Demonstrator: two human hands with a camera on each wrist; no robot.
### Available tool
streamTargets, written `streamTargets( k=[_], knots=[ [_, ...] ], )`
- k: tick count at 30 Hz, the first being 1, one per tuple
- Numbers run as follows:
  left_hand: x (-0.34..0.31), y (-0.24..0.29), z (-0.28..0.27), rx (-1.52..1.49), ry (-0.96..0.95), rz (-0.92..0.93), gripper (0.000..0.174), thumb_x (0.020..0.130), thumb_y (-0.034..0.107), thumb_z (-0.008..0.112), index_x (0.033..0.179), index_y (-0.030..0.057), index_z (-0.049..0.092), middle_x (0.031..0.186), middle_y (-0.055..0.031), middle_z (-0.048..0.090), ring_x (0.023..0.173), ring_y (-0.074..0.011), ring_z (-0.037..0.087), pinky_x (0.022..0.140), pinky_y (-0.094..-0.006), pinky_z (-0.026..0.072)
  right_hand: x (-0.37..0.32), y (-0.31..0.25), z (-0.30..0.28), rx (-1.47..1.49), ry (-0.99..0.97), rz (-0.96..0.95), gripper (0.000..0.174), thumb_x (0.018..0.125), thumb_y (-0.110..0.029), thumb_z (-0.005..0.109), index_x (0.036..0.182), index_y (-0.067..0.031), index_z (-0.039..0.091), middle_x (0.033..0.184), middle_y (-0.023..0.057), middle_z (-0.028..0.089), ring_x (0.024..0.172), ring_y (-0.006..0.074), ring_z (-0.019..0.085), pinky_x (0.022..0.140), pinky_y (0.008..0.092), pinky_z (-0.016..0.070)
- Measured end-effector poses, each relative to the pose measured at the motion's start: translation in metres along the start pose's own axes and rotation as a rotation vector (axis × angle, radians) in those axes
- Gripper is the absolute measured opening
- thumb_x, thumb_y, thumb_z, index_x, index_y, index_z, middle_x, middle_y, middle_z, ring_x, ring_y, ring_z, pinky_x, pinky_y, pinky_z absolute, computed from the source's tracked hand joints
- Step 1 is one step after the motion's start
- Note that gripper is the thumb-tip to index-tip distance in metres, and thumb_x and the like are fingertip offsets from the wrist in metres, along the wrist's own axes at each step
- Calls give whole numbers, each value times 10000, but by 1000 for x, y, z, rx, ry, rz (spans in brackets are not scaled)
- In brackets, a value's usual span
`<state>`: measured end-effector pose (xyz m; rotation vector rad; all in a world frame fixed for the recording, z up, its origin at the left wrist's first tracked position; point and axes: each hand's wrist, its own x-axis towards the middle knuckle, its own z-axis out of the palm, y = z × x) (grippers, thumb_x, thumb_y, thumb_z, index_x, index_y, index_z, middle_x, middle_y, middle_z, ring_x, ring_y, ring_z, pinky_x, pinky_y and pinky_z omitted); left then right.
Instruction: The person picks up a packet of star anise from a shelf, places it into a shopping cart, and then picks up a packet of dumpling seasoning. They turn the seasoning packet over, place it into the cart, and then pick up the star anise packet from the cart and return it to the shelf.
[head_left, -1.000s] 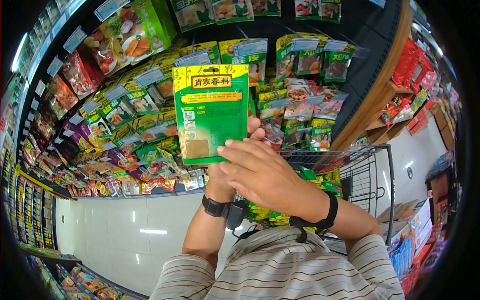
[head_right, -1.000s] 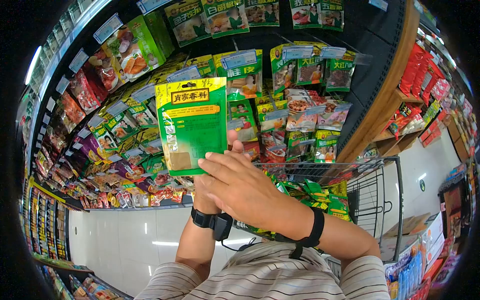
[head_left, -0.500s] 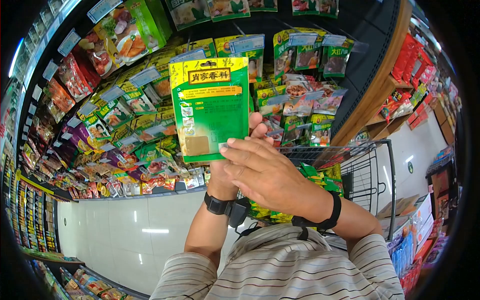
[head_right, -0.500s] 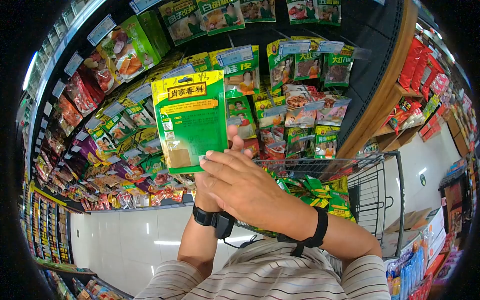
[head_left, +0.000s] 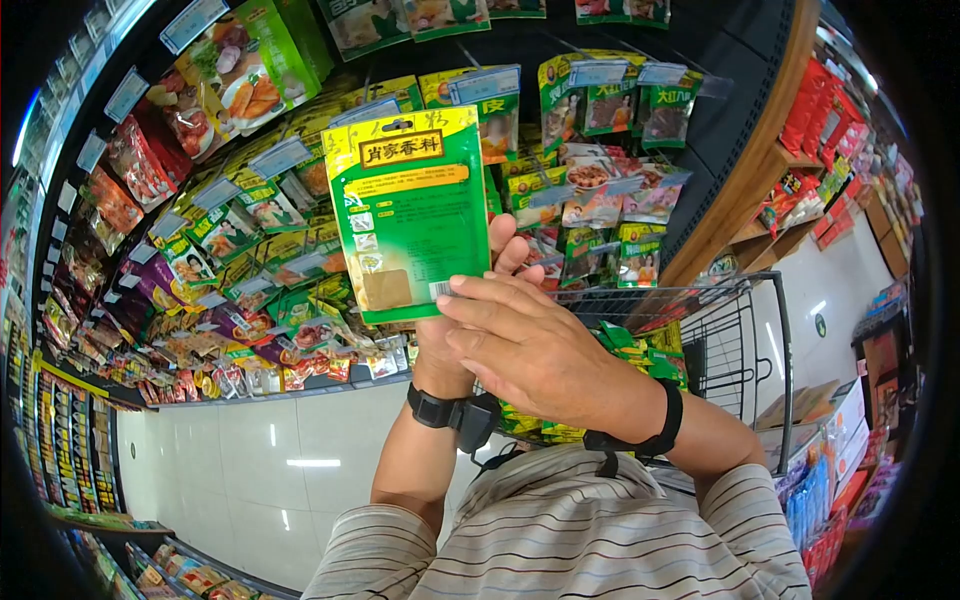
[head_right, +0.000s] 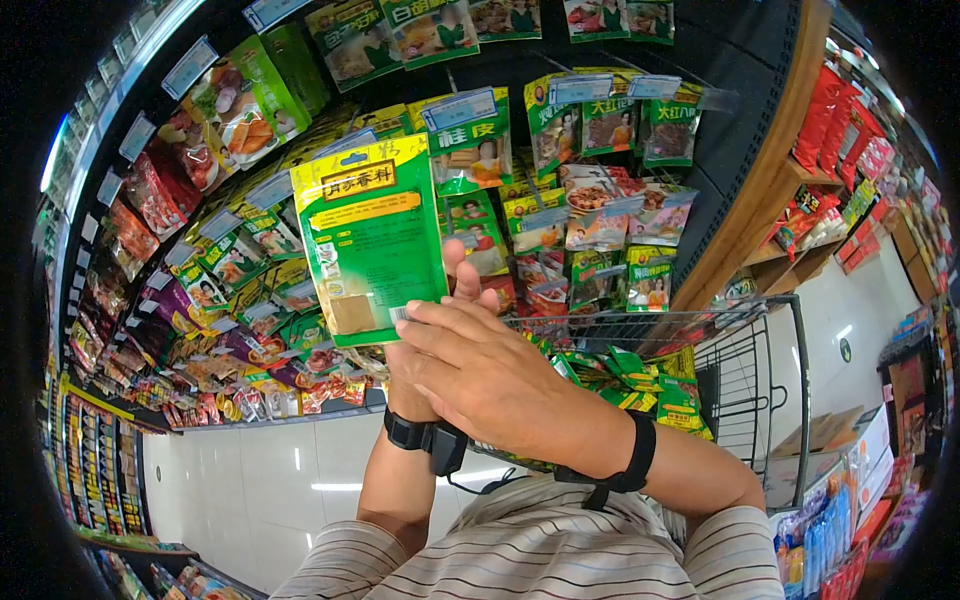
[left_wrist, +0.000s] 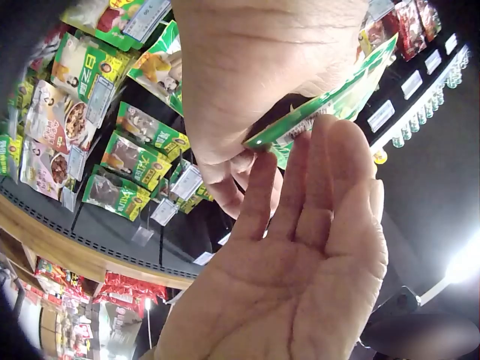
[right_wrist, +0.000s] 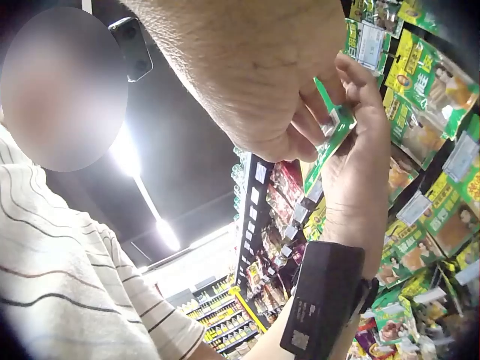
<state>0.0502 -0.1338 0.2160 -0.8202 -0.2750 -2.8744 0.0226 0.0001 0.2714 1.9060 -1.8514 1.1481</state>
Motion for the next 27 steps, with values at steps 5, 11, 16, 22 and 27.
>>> streamTargets(
  k=[5, 11, 16, 22, 27],
  knots=[
    [3, 0, 0, -43, 21, -15, 634, 1032, 482, 350, 1499, 56, 301, 1494, -183, 411, 1304, -385, 487, 1100, -554, 414, -2, 2, 0, -4, 1, 6, 329, 757, -71, 731, 1067, 4, 649, 1284, 168, 599, 1256, 342, 521, 1031, 462, 430],
    [5, -1, -3, -75, 52, -15, 661, 1024, 511, 341, 1487, 40, 311, 1483, -187, 425, 1310, -390, 480, 1101, -568, 403, -2, 5, 0, -10, 24, -13, 378, 768, -72, 680, 1131, 26, 640, 1261, 175, 601, 1251, 337, 517, 1060, 452, 403],
    [5, -4, -3, -42, 7, 6, 652, 1025, 510, 340, 1474, 38, 333, 1479, -179, 434, 1312, -379, 483, 1101, -568, 402, -1, 5, -2, 1, 27, -6, 376, 772, -69, 671, 1133, 28, 638, 1260, 181, 598, 1248, 340, 519, 1064, 454, 401],
    [8, 0, -4, 22, 30, -5, 626, 1028, 494, 348, 1459, 41, 363, 1469, -169, 452, 1305, -360, 497, 1098, -566, 405, -1, 7, 0, -9, 29, -12, 394, 766, -71, 677, 1141, 39, 632, 1259, 181, 598, 1248, 341, 518, 1069, 453, 398],
    [8, 1, -5, 13, 55, -19, 627, 1027, 496, 346, 1458, 41, 366, 1466, -173, 455, 1302, -362, 501, 1095, -563, 409, -1, 8, 0, -9, 30, -9, 403, 773, -74, 681, 1156, 39, 629, 1256, 179, 600, 1245, 339, 521, 1067, 453, 399]
  ],
)
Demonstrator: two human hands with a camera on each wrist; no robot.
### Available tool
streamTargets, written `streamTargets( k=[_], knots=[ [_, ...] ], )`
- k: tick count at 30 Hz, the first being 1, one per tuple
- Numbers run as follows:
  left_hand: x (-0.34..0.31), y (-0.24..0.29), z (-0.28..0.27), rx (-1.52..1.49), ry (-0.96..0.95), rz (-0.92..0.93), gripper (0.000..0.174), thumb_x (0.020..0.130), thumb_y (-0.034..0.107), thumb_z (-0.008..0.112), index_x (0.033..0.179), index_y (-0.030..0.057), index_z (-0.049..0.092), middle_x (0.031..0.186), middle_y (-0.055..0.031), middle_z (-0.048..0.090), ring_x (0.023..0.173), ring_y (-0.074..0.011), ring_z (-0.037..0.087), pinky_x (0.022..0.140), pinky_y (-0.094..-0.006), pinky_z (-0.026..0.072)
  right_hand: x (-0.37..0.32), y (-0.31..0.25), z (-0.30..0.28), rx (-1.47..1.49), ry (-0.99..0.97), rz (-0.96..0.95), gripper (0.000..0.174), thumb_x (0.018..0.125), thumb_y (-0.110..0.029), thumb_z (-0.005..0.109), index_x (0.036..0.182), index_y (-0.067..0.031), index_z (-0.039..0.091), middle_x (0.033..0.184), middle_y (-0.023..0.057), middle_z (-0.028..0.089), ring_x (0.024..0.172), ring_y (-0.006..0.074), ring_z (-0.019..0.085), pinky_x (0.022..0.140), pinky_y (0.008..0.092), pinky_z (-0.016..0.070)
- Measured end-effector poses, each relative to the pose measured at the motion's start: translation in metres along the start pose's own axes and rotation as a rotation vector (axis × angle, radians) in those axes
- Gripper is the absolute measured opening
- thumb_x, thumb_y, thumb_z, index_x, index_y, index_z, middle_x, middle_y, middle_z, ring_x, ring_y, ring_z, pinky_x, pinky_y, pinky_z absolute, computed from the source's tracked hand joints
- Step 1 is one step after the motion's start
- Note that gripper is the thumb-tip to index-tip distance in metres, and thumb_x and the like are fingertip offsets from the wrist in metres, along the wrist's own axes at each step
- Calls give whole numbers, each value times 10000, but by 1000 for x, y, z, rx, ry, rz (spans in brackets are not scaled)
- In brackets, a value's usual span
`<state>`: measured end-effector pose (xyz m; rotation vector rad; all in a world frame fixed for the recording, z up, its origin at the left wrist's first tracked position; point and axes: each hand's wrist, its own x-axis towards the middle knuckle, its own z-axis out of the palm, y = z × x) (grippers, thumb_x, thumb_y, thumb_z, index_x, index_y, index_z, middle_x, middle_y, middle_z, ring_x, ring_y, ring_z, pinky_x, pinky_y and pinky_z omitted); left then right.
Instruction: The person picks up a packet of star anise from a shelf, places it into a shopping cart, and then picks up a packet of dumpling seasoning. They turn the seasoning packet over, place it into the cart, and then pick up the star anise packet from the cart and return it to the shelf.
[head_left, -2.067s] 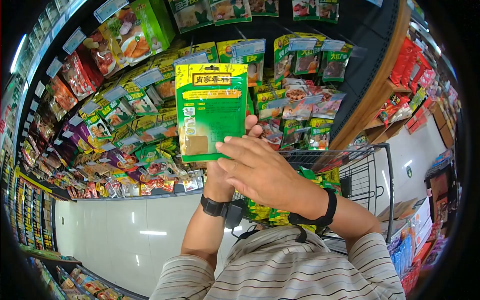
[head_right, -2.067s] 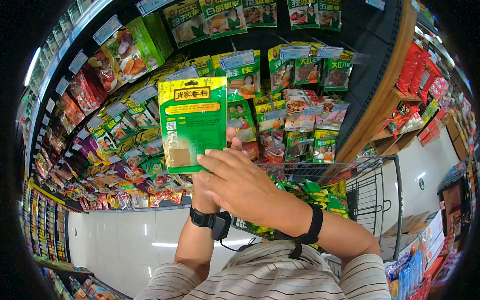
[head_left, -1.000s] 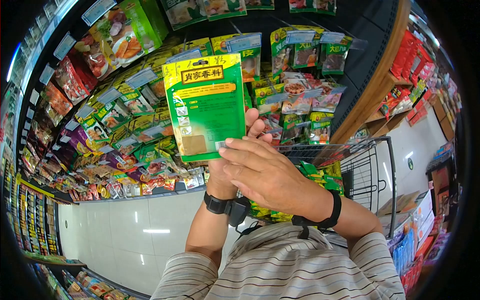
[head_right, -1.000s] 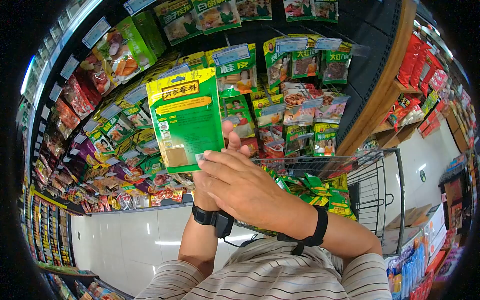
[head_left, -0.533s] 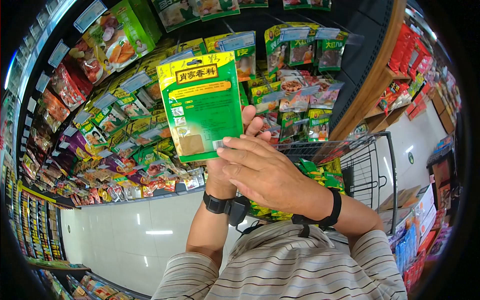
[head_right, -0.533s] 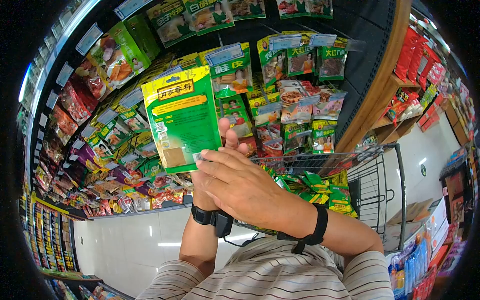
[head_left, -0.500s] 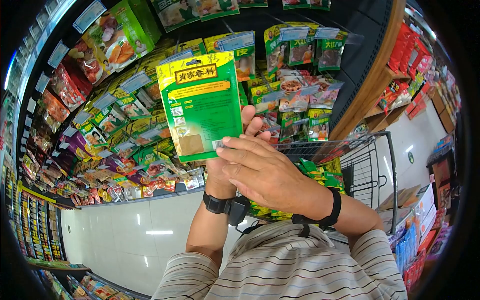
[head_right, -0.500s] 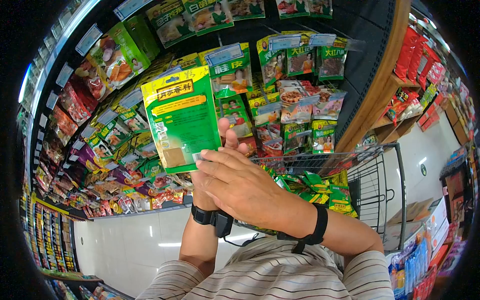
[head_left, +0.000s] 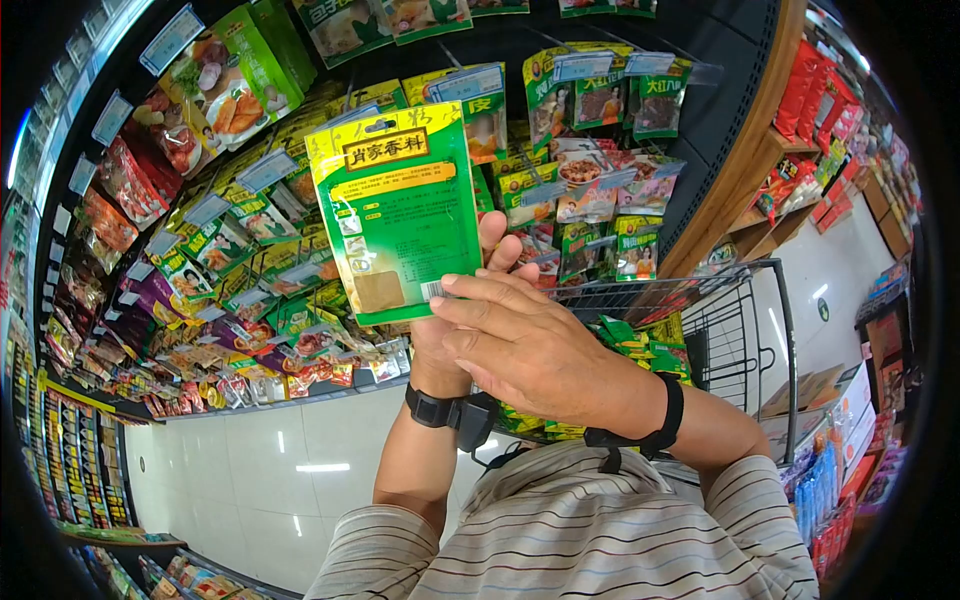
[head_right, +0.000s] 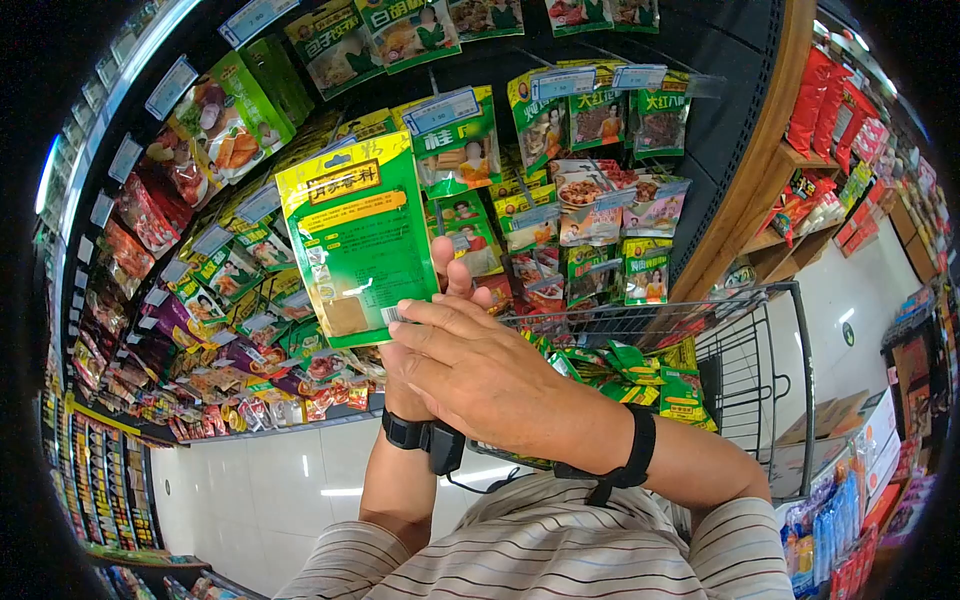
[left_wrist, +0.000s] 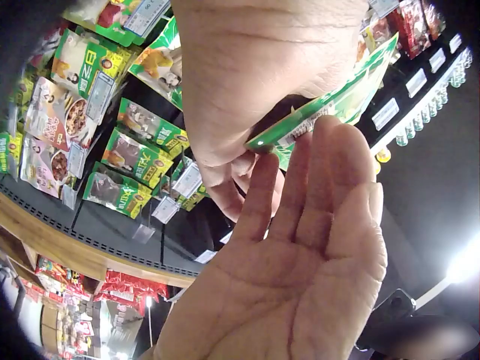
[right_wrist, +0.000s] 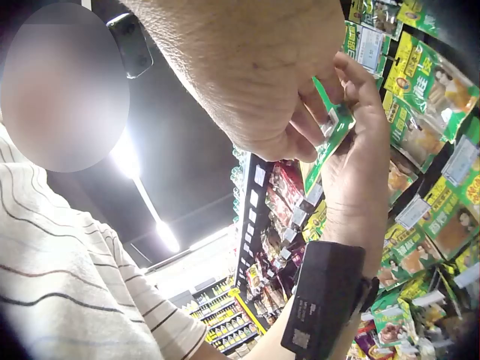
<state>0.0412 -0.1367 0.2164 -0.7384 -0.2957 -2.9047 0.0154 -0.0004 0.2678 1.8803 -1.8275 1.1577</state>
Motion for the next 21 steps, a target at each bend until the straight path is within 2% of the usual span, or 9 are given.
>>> streamTargets(
  k=[4, 7, 13, 16, 19, 20, 21],
  knots=[
    [0, -1, -2, -6, 26, 8, 623, 1030, 494, 337, 1455, 40, 371, 1457, -177, 465, 1296, -362, 506, 1085, -564, 422, 2, -1, -2, 6, 9, 3, 397, 783, -74, 678, 1164, 28, 632, 1249, 175, 605, 1238, 336, 527, 1061, 450, 405],
    [1, 0, 1, -27, 36, -13, 621, 1029, 495, 339, 1451, 41, 379, 1446, -178, 477, 1289, -365, 513, 1072, -566, 435, 1, 0, 0, -5, 19, -1, 392, 766, -56, 739, 1135, 16, 627, 1283, 153, 594, 1258, 340, 523, 1015, 448, 442],
    [0, -6, 5, 13, 111, 31, 609, 1016, 503, 383, 1424, 53, 413, 1396, -168, 524, 1198, -330, 585, 1035, -551, 473, 0, 1, -7, -6, -22, -14, 380, 779, -64, 734, 1133, 18, 624, 1287, 157, 592, 1262, 348, 517, 1015, 451, 444],
    [4, 7, -5, 211, 134, -16, 548, 1006, 455, 464, 1389, 64, 450, 1240, -132, 607, 1095, -280, 636, 993, -481, 516, 0, 4, -7, 4, -10, 0, 354, 799, -68, 724, 1128, 7, 623, 1281, 158, 592, 1262, 345, 513, 1014, 452, 446],
    [14, 9, 6, 285, 219, 17, 502, 989, 393, 542, 1354, 53, 481, 1070, -81, 624, 972, -224, 657, 924, -409, 551, 5, 6, -13, 3, -30, 1, 304, 811, -100, 698, 1087, 6, 625, 1263, 153, 603, 1253, 320, 515, 1040, 445, 422],
    [17, 11, 15, 341, 256, 37, 481, 980, 343, 581, 1332, 25, 502, 988, -51, 615, 894, -183, 645, 881, -365, 556, 7, 5, -19, -17, -39, -9, 274, 815, -101, 697, 1062, -13, 618, 1241, 148, 615, 1225, 324, 537, 1027, 446, 438],
    [20, 17, 19, 422, 283, 42, 506, 962, 333, 609, 1343, 19, 496, 971, -50, 614, 867, -179, 628, 877, -365, 545, 9, 7, -20, 9, -14, -22, 272, 817, -102, 694, 1063, -14, 617, 1214, 151, 619, 1196, 331, 549, 1000, 447, 452]
  ],
)
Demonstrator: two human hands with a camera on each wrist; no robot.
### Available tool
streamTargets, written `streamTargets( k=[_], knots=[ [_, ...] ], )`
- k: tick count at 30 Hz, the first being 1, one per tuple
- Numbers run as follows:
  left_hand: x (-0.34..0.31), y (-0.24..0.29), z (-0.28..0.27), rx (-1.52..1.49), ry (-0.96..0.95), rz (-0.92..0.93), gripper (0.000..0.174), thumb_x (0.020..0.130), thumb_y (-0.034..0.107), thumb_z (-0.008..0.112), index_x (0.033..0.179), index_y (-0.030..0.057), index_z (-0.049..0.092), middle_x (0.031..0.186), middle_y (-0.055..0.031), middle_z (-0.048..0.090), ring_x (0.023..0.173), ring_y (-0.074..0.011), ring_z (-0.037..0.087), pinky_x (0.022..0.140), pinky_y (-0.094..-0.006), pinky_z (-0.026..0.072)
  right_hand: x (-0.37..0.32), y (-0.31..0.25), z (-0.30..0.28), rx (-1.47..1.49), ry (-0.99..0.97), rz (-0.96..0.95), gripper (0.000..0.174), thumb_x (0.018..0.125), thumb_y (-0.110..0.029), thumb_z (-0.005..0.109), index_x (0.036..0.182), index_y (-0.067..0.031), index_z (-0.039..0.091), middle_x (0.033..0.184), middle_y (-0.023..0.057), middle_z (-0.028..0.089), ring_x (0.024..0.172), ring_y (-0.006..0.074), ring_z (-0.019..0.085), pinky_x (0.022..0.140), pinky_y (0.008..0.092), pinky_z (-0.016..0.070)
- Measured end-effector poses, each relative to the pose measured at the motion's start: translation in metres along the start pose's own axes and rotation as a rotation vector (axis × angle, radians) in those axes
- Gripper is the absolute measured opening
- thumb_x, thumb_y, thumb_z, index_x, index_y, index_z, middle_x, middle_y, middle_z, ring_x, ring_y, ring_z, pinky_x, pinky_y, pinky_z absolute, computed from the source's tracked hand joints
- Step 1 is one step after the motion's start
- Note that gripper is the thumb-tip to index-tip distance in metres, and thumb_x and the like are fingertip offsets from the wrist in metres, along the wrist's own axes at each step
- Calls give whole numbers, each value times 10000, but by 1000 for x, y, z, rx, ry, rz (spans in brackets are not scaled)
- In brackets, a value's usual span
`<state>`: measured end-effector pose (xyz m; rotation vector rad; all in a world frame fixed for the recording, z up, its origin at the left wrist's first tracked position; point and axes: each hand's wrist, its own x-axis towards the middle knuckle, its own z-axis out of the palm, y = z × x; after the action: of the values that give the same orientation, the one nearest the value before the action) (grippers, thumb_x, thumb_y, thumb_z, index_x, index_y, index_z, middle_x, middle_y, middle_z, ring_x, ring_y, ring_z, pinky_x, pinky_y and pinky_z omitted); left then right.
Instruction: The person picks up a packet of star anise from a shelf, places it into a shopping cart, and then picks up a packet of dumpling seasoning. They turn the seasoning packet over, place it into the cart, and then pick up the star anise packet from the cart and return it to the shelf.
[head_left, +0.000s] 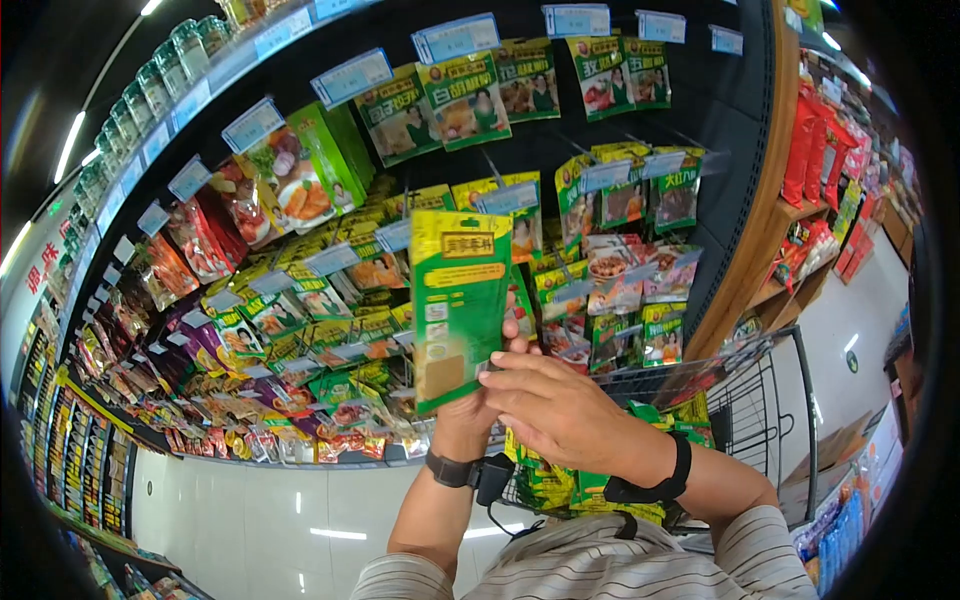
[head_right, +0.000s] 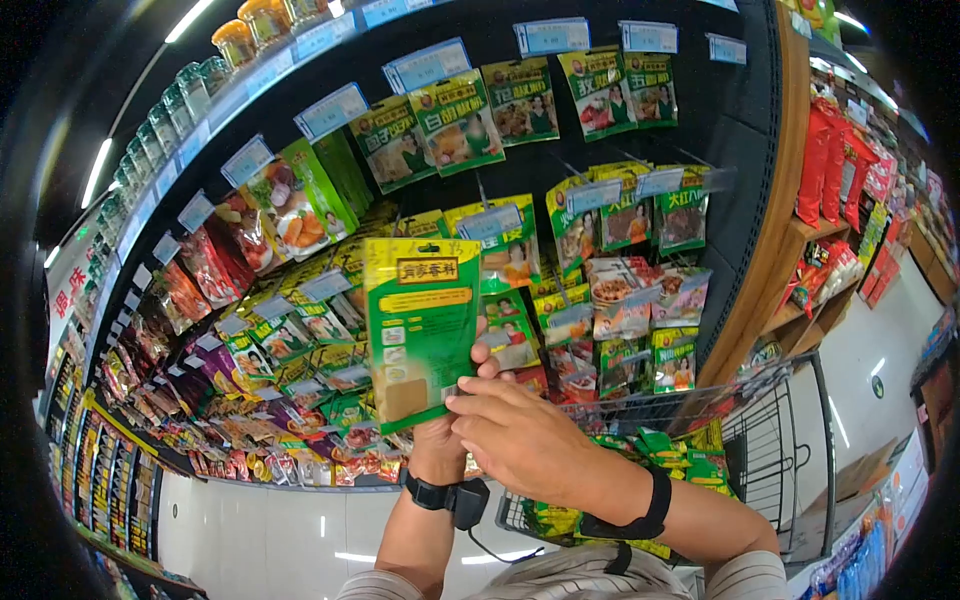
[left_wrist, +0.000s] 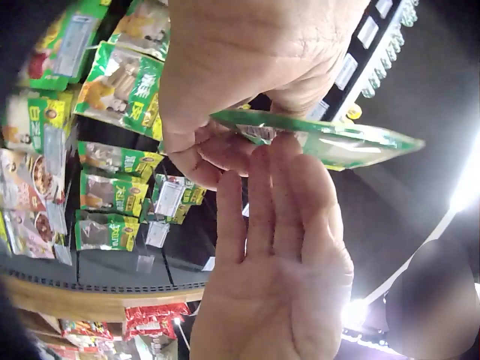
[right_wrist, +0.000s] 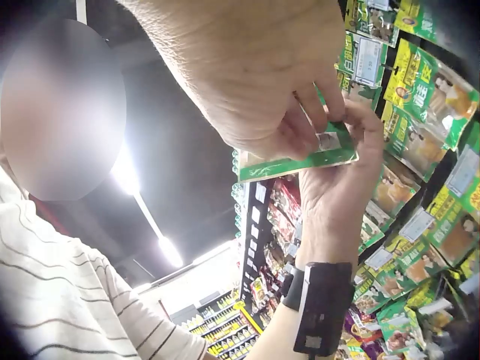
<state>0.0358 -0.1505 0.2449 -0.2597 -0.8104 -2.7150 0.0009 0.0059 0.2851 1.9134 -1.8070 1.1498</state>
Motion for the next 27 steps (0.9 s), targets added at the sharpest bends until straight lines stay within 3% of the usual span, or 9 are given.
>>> streamTargets(
  k=[6, 8, 13, 16, 19, 23, 24, 26, 27],
  knots=[
    [-1, 44, 29, 580, 170, 111, 433, 978, 247, 605, 1323, 1, 518, 956, -18, 653, 838, -117, 625, 806, -270, 519, 8, 7, -13, 233, 8, 147, 242, 879, -147, 645, 1064, 2, 598, 1020, 184, 615, 977, 389, 593, 837, 458, 492],
    [0, 55, 22, 716, 142, 207, 342, 976, 223, 611, 1205, -13, 518, 1106, -99, 671, 983, -128, 649, 881, -294, 527, 9, 7, -20, 321, 33, 247, 245, 909, -169, 617, 1066, 16, 588, 965, 197, 603, 915, 411, 586, 797, 459, 487],
    [-12, 72, -9, 1110, 197, 215, 279, 971, 228, 630, 1108, 15, 512, 983, -45, 659, 859, -74, 596, 763, -231, 483, -6, 25, -16, 586, -1, 544, 259, 978, -224, 576, 1082, 13, 580, 859, 89, 660, 749, 112, 584, 682, 313, 494],
    [-20, 70, -15, 1111, 199, 97, 298, 966, 245, 643, 1109, 15, 519, 984, -30, 640, 847, -60, 563, 758, -215, 463, -26, 48, 8, 754, -3, 611, 256, 990, -224, 556, 1100, 5, 585, 860, 49, 647, 754, 83, 553, 665, 289, 484],
    [-27, 55, -4, 1068, 161, 23, 341, 971, 249, 626, 1196, 3, 554, 1079, -47, 636, 926, -88, 577, 802, -256, 483, -30, 42, 3, 831, -148, 773, 267, 1034, -225, 485, 1166, -14, 582, 997, 75, 671, 877, 107, 636, 771, 271, 534],
    [-49, 78, 12, 1442, 213, 124, 296, 958, 213, 630, 1167, 7, 588, 1002, -39, 655, 856, -80, 584, 721, -251, 483, -43, 48, -3, 911, -162, 836, 324, 1044, -274, 453, 1155, 0, 586, 959, 121, 702, 842, 183, 699, 734, 303, 564],
    [-70, 93, 44, 1410, 349, 96, 277, 959, 178, 608, 1188, 24, 590, 853, 4, 637, 744, -57, 559, 617, -238, 450, -46, 50, -7, 915, -143, 845, 324, 1043, -274, 456, 1151, 1, 587, 962, 123, 700, 845, 182, 697, 736, 304, 563],
    [-104, 129, 42, 170, 14, 90, 208, 1003, 286, 501, 945, 95, 562, 679, -26, 563, 538, -137, 524, 470, -281, 428, -57, 53, -13, 926, -101, 876, 323, 1042, -273, 460, 1143, 5, 590, 969, 126, 697, 851, 180, 694, 740, 307, 562],
    [-103, 138, 58, 231, -315, 150, 294, 1011, 363, 452, 892, 107, 536, 665, -77, 575, 504, -195, 516, 439, -304, 420, -61, 55, -16, 930, -102, 876, 317, 1039, -270, 464, 1133, 4, 593, 980, 126, 693, 858, 181, 692, 743, 309, 562]
  ],
)
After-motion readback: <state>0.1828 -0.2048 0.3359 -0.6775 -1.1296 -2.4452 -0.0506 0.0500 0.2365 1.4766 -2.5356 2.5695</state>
